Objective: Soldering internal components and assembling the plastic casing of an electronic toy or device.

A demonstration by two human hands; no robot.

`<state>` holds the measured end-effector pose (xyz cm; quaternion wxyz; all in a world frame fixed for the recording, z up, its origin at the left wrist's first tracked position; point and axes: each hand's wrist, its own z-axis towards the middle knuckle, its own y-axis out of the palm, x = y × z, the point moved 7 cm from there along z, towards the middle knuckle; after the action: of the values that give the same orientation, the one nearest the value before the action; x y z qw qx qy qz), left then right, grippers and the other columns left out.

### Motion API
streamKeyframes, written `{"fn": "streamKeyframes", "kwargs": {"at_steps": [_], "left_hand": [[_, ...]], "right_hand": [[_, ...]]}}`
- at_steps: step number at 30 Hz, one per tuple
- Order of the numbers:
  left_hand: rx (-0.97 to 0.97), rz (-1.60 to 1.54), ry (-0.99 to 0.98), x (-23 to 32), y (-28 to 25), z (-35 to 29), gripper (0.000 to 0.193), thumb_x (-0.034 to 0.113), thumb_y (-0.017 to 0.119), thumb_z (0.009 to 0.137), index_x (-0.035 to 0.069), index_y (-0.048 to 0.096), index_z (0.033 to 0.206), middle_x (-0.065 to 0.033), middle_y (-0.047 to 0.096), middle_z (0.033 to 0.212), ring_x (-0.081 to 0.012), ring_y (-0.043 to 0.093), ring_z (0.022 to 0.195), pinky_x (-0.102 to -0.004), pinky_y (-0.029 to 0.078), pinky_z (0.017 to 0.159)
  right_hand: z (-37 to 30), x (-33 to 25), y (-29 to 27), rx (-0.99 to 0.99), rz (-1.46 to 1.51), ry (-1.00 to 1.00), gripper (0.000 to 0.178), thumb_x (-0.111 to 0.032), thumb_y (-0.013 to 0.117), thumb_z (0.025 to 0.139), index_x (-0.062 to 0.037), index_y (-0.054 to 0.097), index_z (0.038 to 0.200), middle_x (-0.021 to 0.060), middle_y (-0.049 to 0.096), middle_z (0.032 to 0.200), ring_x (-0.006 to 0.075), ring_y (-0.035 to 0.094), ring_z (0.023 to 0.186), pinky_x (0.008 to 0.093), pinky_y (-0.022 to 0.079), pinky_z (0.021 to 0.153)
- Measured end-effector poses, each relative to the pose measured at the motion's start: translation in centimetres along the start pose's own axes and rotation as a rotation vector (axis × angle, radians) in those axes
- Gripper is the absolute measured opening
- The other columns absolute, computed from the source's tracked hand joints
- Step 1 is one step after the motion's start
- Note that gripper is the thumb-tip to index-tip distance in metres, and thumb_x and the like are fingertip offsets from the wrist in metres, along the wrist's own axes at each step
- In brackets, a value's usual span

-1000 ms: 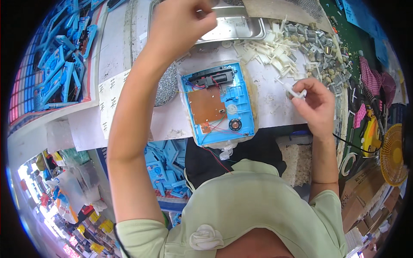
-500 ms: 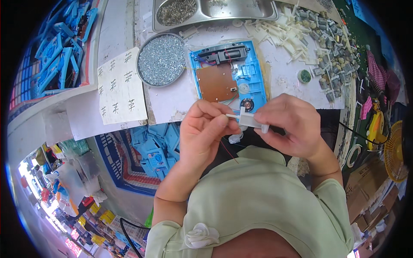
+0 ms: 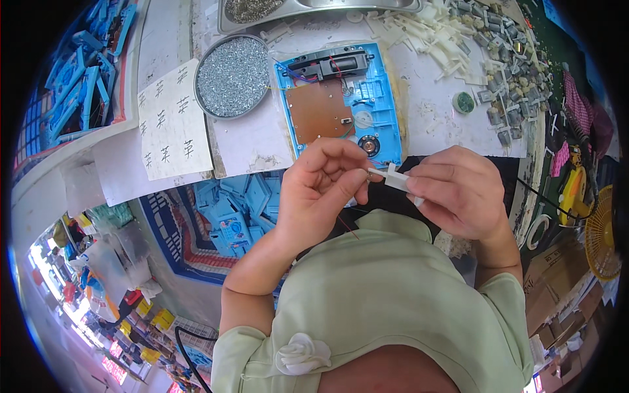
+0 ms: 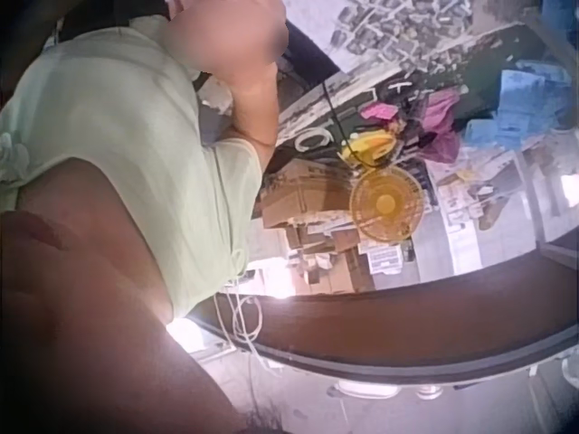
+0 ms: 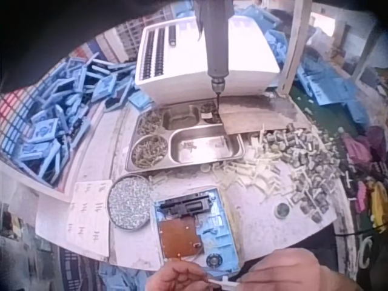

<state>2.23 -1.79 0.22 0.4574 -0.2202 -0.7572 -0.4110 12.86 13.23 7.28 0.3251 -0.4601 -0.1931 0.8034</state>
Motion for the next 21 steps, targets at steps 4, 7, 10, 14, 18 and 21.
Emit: {"fn": "streamKeyframes", "kwargs": {"at_steps": [4,7,10,14,18,21], "left_hand": [[0.035,0.004,0.02,-0.1,0.1,0.2,0.023,-0.006,0.056,0.102,-0.002,0.055,0.125,-0.0127,0.071,0.106,-0.0103,0.062,0.08,-0.0241,0.052,0.071],[0.028,0.049,0.011,-0.1,0.2,0.4,0.023,-0.006,0.056,0.102,-0.002,0.055,0.124,-0.0107,0.07,0.105,-0.0093,0.061,0.079,-0.0233,0.051,0.07],[-0.061,0.181,-0.024,0.1,0.3,0.7,0.023,-0.004,0.057,0.102,-0.001,0.056,0.125,-0.0086,0.069,0.104,-0.0083,0.061,0.078,-0.0228,0.05,0.069],[-0.18,0.295,-0.201,0.3,1.1,1.1,0.025,-0.004,0.06,0.1,-0.001,0.058,0.125,-0.0095,0.071,0.103,-0.0081,0.06,0.075,-0.0229,0.049,0.067],[-0.258,0.191,-0.385,2.0,2.0,2.2,0.02,0.002,0.064,0.099,0.0,0.063,0.119,-0.0072,0.07,0.094,-0.0105,0.063,0.073,-0.0246,0.05,0.063],[-0.331,0.852,0.11,4.7,1.4,6.7,0.013,0.009,0.071,0.093,0.003,0.069,0.104,-0.0087,0.07,0.084,-0.0184,0.067,0.07,-0.0305,0.052,0.061]], "right_hand": [[-0.2,0.2,-0.4,0.001,-0.002,0.003,0.041,0.001,0.083,0.066,-0.0035,0.072,0.105,0.0086,0.073,0.095,0.0259,0.069,0.08,0.0353,0.057,0.064],[-0.3,0.4,-0.4,-0.02,-0.002,0.012,0.039,0.002,0.082,0.066,-0.0044,0.072,0.104,0.0074,0.072,0.094,0.0254,0.069,0.08,0.035,0.057,0.064],[-0.5,0.9,-0.4,-0.059,0.031,0.039,0.039,0.002,0.082,0.067,-0.0054,0.072,0.103,0.0056,0.072,0.094,0.0247,0.07,0.08,0.0348,0.057,0.065],[-1.1,2.0,0.2,-0.104,0.172,0.062,0.039,0.003,0.081,0.066,-0.006,0.073,0.103,0.0046,0.072,0.094,0.027,0.071,0.082,0.0354,0.057,0.068],[-3.1,4.7,1.4,-0.075,0.591,0.346,0.032,0.009,0.075,0.076,-0.001,0.07,0.107,0.0094,0.073,0.1,0.0253,0.073,0.089,0.0365,0.059,0.074],[-5.5,6.2,2.0,0.098,1.017,0.629,0.029,0.01,0.07,0.084,0.0039,0.066,0.111,0.0141,0.072,0.105,0.0235,0.073,0.094,0.0372,0.061,0.081]]}}
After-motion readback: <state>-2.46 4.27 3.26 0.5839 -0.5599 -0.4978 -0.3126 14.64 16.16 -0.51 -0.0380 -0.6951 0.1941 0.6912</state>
